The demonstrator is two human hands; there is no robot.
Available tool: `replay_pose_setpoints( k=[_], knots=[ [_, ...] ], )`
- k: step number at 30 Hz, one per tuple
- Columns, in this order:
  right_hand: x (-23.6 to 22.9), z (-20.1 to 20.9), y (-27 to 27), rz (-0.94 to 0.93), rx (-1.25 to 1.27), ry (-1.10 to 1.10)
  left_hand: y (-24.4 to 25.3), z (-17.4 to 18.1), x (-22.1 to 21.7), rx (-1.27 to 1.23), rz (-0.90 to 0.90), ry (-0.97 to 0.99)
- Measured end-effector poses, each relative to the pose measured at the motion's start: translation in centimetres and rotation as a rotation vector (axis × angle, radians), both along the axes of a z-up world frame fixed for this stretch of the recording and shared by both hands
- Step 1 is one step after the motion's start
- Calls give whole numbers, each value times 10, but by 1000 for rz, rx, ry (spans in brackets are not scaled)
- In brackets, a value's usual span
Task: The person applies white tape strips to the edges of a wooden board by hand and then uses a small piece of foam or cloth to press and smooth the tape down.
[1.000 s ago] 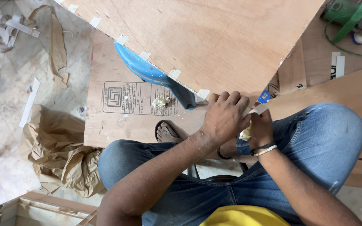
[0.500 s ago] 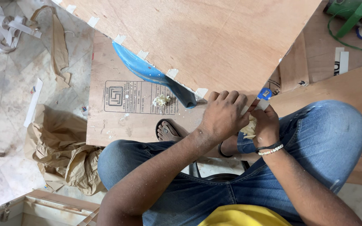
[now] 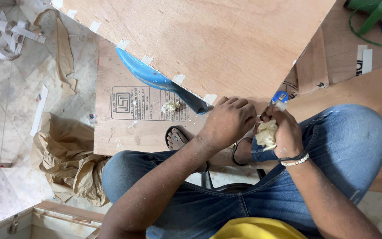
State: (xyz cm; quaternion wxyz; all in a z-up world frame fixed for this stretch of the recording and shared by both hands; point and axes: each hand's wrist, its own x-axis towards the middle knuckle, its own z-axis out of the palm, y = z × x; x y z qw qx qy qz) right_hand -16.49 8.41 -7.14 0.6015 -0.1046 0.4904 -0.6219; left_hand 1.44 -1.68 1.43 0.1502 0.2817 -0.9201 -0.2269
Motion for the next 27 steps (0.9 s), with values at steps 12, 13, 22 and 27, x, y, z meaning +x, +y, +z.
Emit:
replay_pose_setpoints(
  k=[12,13,22,27],
  knots=[
    [-5,2,7,434,8,187,8,-6,-10,-61,14,-88],
    [-6,5,7,447,22,155,11,-2,-8,30,19,-84],
    [-8,-1,9,416,6,164,4,10,-9,29,-28,-346],
    [-9,-7,10,389,127,161,10,-1,-4,-17,-19,-99]
  ],
)
